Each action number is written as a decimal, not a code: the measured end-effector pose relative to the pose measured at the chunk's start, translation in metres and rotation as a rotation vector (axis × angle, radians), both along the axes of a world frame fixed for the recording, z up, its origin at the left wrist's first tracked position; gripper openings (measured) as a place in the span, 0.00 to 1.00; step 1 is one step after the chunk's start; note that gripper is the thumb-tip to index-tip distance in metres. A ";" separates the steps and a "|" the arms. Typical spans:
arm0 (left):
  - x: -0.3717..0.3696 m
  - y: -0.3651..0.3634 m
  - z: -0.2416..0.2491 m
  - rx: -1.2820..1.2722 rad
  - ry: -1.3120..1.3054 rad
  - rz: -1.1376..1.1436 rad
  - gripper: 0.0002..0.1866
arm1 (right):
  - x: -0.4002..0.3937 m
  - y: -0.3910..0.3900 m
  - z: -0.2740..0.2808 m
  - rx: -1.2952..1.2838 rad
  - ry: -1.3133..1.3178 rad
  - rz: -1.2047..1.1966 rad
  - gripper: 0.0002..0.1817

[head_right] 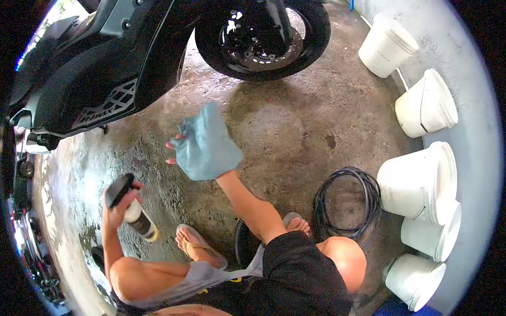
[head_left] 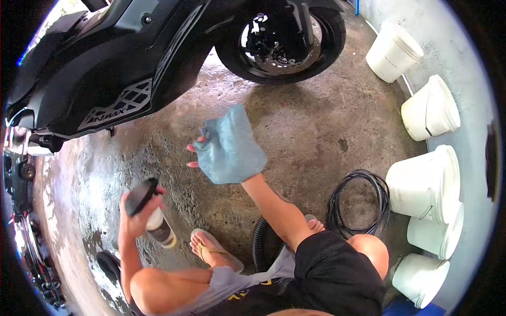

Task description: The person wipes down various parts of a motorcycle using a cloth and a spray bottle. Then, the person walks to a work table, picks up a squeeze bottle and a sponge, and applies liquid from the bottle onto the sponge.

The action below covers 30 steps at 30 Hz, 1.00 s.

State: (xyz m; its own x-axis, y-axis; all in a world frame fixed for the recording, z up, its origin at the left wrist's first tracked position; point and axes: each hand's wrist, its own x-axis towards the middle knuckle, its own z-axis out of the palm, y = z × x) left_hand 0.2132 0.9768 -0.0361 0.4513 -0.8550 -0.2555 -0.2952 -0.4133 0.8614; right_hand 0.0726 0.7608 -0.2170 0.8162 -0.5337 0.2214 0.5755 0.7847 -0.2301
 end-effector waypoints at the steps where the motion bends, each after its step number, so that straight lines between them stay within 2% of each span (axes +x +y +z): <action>1: -0.001 -0.010 0.011 0.011 -0.001 -0.034 0.11 | -0.007 -0.007 -0.006 0.293 -0.195 0.257 0.28; 3: -0.006 -0.032 0.033 -0.053 -0.036 -0.109 0.11 | -0.015 -0.021 0.005 0.272 -0.239 0.250 0.27; 5: -0.018 -0.055 0.060 -0.073 -0.110 -0.146 0.12 | -0.030 -0.030 0.047 0.173 -0.090 0.098 0.30; 6: -0.026 -0.064 0.070 -0.092 -0.139 -0.124 0.12 | -0.031 -0.033 0.048 0.178 -0.103 0.117 0.30; 8: -0.042 -0.084 0.092 -0.124 -0.254 -0.148 0.12 | -0.029 -0.039 0.047 0.312 -0.021 0.003 0.28; 12: -0.070 -0.111 0.127 -0.074 -0.445 -0.160 0.12 | -0.019 -0.044 0.011 0.294 -0.114 0.196 0.24; 14: -0.077 -0.116 0.133 -0.084 -0.520 -0.216 0.12 | -0.013 -0.035 0.010 -0.263 0.408 0.153 0.21; 15: -0.079 -0.115 0.132 -0.119 -0.526 -0.243 0.11 | 0.002 -0.037 -0.006 -0.268 0.400 0.167 0.21; 16: -0.076 -0.112 0.125 -0.168 -0.530 -0.284 0.11 | 0.024 -0.035 -0.035 -0.729 0.718 -0.096 0.22; 17: -0.076 -0.107 0.117 -0.203 -0.479 -0.249 0.12 | 0.039 -0.023 -0.039 -1.207 0.992 -0.371 0.24; 19: -0.065 -0.092 0.099 -0.300 -0.523 -0.245 0.13 | 0.042 -0.024 -0.042 -0.895 1.130 0.128 0.26; 21: -0.044 -0.072 0.090 -0.227 -0.482 -0.228 0.13 | 0.039 -0.015 -0.083 -0.285 1.049 0.195 0.22; 23: -0.017 -0.055 0.081 -0.245 -0.508 -0.202 0.13 | 0.030 -0.010 -0.075 -0.197 0.947 0.229 0.14; 25: 0.009 -0.037 0.074 -0.240 -0.286 -0.066 0.13 | 0.030 -0.010 -0.074 -0.150 0.879 0.280 0.22; 27: 0.034 -0.020 0.069 -0.253 -0.251 -0.001 0.13 | 0.034 -0.011 -0.055 -0.133 0.826 0.275 0.25; 29: 0.059 -0.008 0.066 -0.213 -0.209 0.116 0.13 | 0.025 -0.003 0.001 -0.040 0.618 0.221 0.26; 30: 0.074 -0.004 0.061 -0.285 -0.230 0.077 0.11 | 0.026 0.004 0.017 -0.001 0.587 0.173 0.29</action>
